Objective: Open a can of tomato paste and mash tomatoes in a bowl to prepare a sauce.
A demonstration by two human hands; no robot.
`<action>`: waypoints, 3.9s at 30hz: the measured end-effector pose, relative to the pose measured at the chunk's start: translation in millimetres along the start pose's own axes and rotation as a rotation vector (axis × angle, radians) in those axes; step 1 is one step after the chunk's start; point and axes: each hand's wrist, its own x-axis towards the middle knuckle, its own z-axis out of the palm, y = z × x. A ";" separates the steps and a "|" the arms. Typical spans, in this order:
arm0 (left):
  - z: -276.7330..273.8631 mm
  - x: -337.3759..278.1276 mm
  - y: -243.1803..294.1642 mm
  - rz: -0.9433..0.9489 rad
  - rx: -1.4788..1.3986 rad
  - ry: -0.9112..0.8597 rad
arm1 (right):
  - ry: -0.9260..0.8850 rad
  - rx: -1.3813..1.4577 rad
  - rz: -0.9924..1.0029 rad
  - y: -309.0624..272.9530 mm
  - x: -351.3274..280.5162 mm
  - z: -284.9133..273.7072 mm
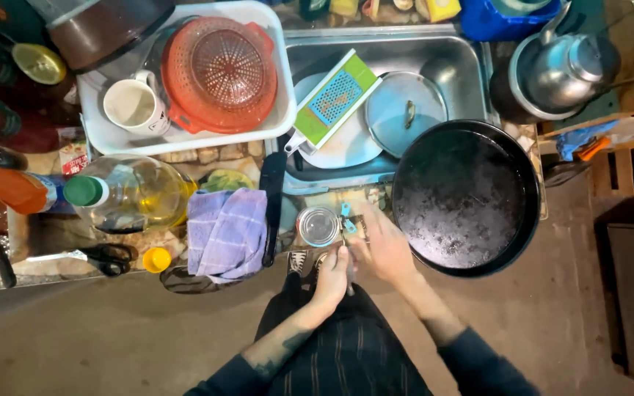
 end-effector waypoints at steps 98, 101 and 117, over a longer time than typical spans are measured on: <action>-56.2 21.2 27.7 -0.031 0.218 -0.082 | 0.338 -0.182 -0.546 108.5 27.9 112.5; -58.5 16.0 26.2 -0.071 0.199 -0.070 | 0.342 -0.118 -0.473 81.6 24.3 119.5; -49.5 18.4 10.2 0.173 0.380 0.055 | 0.030 0.713 0.682 47.4 -7.9 128.2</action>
